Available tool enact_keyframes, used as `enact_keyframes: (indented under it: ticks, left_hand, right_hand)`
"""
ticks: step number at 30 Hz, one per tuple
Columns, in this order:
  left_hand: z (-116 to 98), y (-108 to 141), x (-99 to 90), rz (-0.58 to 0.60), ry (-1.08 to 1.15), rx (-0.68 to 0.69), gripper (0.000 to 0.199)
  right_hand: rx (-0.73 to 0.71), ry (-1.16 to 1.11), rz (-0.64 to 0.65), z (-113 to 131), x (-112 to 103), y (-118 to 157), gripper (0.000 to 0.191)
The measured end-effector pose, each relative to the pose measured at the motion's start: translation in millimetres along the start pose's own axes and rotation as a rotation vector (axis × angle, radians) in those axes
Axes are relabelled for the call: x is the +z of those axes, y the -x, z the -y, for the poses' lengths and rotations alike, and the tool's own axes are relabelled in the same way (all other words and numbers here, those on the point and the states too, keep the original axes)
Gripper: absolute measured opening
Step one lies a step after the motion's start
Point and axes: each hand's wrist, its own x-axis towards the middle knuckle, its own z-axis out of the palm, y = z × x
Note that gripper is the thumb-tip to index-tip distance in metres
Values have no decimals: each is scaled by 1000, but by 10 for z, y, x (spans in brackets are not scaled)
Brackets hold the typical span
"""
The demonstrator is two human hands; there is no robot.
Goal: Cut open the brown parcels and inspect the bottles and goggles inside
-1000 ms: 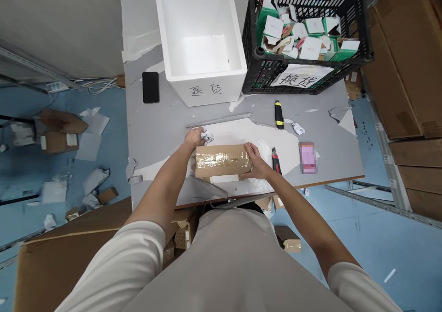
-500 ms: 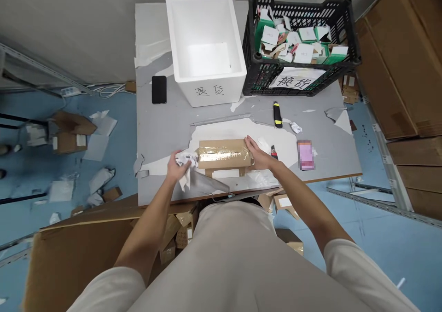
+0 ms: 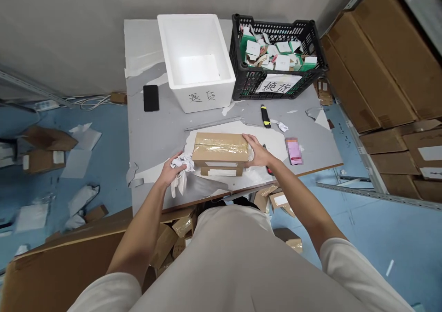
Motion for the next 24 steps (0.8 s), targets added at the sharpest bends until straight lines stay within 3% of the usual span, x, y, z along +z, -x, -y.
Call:
enact_keyframes:
  ticks: [4,8,12,16,19,22,24]
  left_hand:
    - [-159,91,135,105,63,11,92]
    - [-330,253,314,161,155,9,91]
    - [-509,439,715,164,175,45,87]
    - [-692,559,1472,280,201,30,77]
    - [-760,614,2233,511,313,-36,76]
    - [-714,681,3041,794,342,-104,79]
    - [-605,737,3547,920,295,-169,78]
  right_hand:
    - [-16,-90,-82,145,-92,253,120]
    - [-30,-231,-84,194,-198,606,120]
    - [-36,-281,-183,99,-349,1101,123]
    - [33,-385,-346,-116,-518,1840,124]
    - [147,-505,-534,-321,-542,2570,120]
    - [295,-597,-738,-545,-393,3336,111]
    - [383,-666,-862,-692,-214,3786,105]
